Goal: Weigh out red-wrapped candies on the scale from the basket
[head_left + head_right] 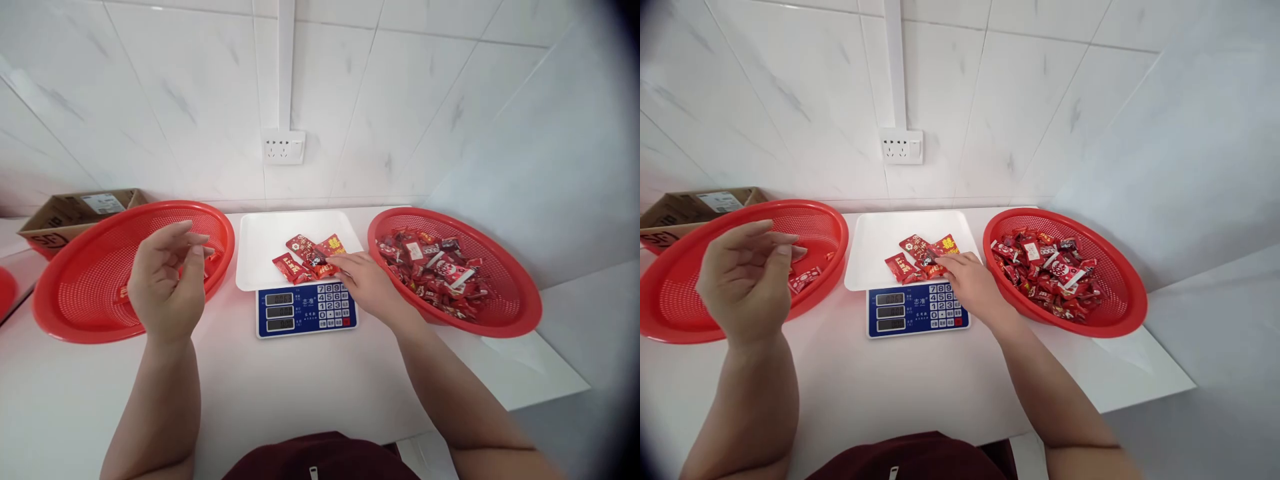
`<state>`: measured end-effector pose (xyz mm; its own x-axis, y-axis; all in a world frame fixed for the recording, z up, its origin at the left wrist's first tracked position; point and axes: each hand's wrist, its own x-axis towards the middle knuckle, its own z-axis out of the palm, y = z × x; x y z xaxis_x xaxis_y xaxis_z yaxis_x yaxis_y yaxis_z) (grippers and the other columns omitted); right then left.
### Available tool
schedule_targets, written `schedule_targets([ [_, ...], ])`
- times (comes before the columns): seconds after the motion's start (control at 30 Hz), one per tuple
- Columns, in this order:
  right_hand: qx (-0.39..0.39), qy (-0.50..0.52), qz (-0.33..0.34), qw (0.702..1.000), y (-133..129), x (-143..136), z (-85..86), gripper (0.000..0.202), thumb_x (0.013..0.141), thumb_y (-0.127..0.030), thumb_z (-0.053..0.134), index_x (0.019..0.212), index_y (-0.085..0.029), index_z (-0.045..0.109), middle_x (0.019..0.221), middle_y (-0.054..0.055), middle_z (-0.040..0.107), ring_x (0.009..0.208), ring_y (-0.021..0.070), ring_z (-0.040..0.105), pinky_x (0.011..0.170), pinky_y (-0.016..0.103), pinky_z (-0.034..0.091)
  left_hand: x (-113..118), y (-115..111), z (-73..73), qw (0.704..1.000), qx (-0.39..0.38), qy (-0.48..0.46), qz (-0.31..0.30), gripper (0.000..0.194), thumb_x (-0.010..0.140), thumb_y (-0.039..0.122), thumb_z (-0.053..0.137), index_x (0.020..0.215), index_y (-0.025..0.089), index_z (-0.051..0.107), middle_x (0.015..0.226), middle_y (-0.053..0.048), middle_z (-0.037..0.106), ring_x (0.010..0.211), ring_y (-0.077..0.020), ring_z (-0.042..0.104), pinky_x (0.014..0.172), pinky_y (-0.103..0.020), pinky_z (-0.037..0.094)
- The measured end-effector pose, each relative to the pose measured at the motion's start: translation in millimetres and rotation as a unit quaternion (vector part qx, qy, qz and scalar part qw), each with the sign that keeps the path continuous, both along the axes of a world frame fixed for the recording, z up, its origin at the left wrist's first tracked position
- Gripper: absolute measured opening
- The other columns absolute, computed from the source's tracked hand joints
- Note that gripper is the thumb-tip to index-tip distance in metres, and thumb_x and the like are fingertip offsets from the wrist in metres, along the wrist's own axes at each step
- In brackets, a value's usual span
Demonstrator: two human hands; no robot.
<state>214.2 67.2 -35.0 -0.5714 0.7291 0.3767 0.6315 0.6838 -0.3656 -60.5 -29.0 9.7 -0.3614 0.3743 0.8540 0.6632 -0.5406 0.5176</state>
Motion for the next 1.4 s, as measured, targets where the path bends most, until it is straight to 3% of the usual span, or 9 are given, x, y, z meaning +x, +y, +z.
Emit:
schedule_targets([
  [0.3, 0.015, -0.001, 0.017, 1.000, 1.1, -0.8, 10.4, 0.032, 0.087, -0.013, 0.046, 0.111, -0.022, 0.064, 0.108, 0.007, 0.067, 0.103, 0.0253, 0.057, 0.089, 0.044, 0.048, -1.2, -0.6, 1.6, 1.000, 0.011, -0.007, 0.001, 0.038, 0.075, 0.000, 0.059, 0.109, 0.018, 0.062, 0.081, -0.001, 0.067, 0.067, -0.0116, 0.065, 0.058, -0.026, 0.056],
  [0.47, 0.065, 0.049, -0.168, 0.982, 8.6, 46.1, 28.2, 0.028, 0.084, -0.023, 0.053, 0.110, -0.022, 0.065, 0.108, 0.010, 0.066, 0.104, 0.0296, 0.057, 0.090, 0.049, 0.045, -2.5, 0.1, 1.6, 1.000, 0.022, -0.003, -0.014, 0.039, 0.075, -0.002, 0.058, 0.108, 0.017, 0.061, 0.080, 0.000, 0.066, 0.066, -0.0099, 0.064, 0.056, -0.024, 0.055],
  [0.57, 0.039, 0.015, -0.293, 0.955, 9.2, 73.6, 30.7, 0.033, 0.082, -0.020, 0.055, 0.113, -0.018, 0.065, 0.111, 0.014, 0.064, 0.110, 0.0333, 0.054, 0.094, 0.052, 0.042, -3.9, 1.7, 0.2, 0.999, 0.038, 0.008, -0.032, 0.038, 0.076, -0.002, 0.057, 0.109, 0.017, 0.060, 0.081, 0.001, 0.066, 0.066, -0.0098, 0.064, 0.059, -0.026, 0.057],
  [0.67, -0.005, -0.025, -0.355, 0.934, 8.1, 85.9, 25.7, 0.038, 0.079, -0.015, 0.058, 0.116, -0.015, 0.064, 0.119, 0.019, 0.058, 0.117, 0.0364, 0.050, 0.096, 0.052, 0.040, -4.4, 2.3, -1.4, 0.999, 0.036, 0.017, -0.037, 0.037, 0.078, 0.000, 0.056, 0.110, 0.018, 0.059, 0.082, 0.001, 0.065, 0.067, -0.0101, 0.063, 0.060, -0.028, 0.058],
  [0.73, -0.012, -0.021, -0.338, 0.941, 7.9, 81.7, 21.0, 0.040, 0.077, -0.016, 0.060, 0.117, -0.015, 0.064, 0.125, 0.019, 0.054, 0.120, 0.0362, 0.048, 0.098, 0.051, 0.040, -3.1, 1.3, -1.7, 0.999, 0.026, 0.018, -0.037, 0.036, 0.080, 0.002, 0.057, 0.111, 0.020, 0.058, 0.082, 0.001, 0.064, 0.068, -0.0107, 0.063, 0.060, -0.029, 0.058],
  [0.8, 0.005, -0.002, -0.259, 0.966, 8.5, 66.6, 17.4, 0.039, 0.078, -0.020, 0.060, 0.116, -0.017, 0.064, 0.126, 0.016, 0.054, 0.119, 0.0334, 0.049, 0.099, 0.050, 0.041, -0.6, -0.7, -1.1, 0.999, 0.008, 0.011, -0.031, 0.035, 0.082, 0.005, 0.057, 0.111, 0.024, 0.058, 0.084, 0.001, 0.064, 0.071, -0.0116, 0.063, 0.062, -0.031, 0.059],
  [1.0, 0.067, -0.079, -0.041, 0.994, 13.4, -10.0, 15.6, 0.036, 0.085, -0.019, 0.049, 0.117, -0.026, 0.064, 0.133, 0.010, 0.049, 0.113, 0.0316, 0.049, 0.089, 0.051, 0.047, 4.5, -5.2, 1.2, 0.999, -0.012, -0.006, -0.030, 0.027, 0.085, 0.017, 0.061, 0.110, 0.028, 0.058, 0.085, 0.001, 0.065, 0.073, -0.0137, 0.063, 0.065, -0.036, 0.059],
  [1.23, 0.025, -0.181, 0.013, 0.983, 22.9, -43.1, 6.6, 0.041, 0.080, -0.007, 0.048, 0.111, -0.026, 0.066, 0.132, 0.008, 0.047, 0.113, 0.0311, 0.046, 0.074, 0.043, 0.052, 3.8, -4.9, 0.8, 0.999, -0.028, -0.017, -0.020, 0.026, 0.086, 0.020, 0.060, 0.109, 0.032, 0.058, 0.086, 0.001, 0.065, 0.075, -0.0144, 0.064, 0.067, -0.037, 0.060],
  [1.4, 0.010, -0.096, 0.005, 0.995, 24.0, -32.6, 9.4, 0.030, 0.084, -0.014, 0.048, 0.106, -0.024, 0.066, 0.123, 0.009, 0.054, 0.110, 0.0305, 0.049, 0.081, 0.046, 0.050, 1.9, -1.5, 0.2, 0.999, -0.008, -0.007, -0.030, 0.028, 0.083, 0.011, 0.059, 0.108, 0.025, 0.059, 0.084, 0.000, 0.065, 0.071, -0.0136, 0.063, 0.064, -0.036, 0.060],
])
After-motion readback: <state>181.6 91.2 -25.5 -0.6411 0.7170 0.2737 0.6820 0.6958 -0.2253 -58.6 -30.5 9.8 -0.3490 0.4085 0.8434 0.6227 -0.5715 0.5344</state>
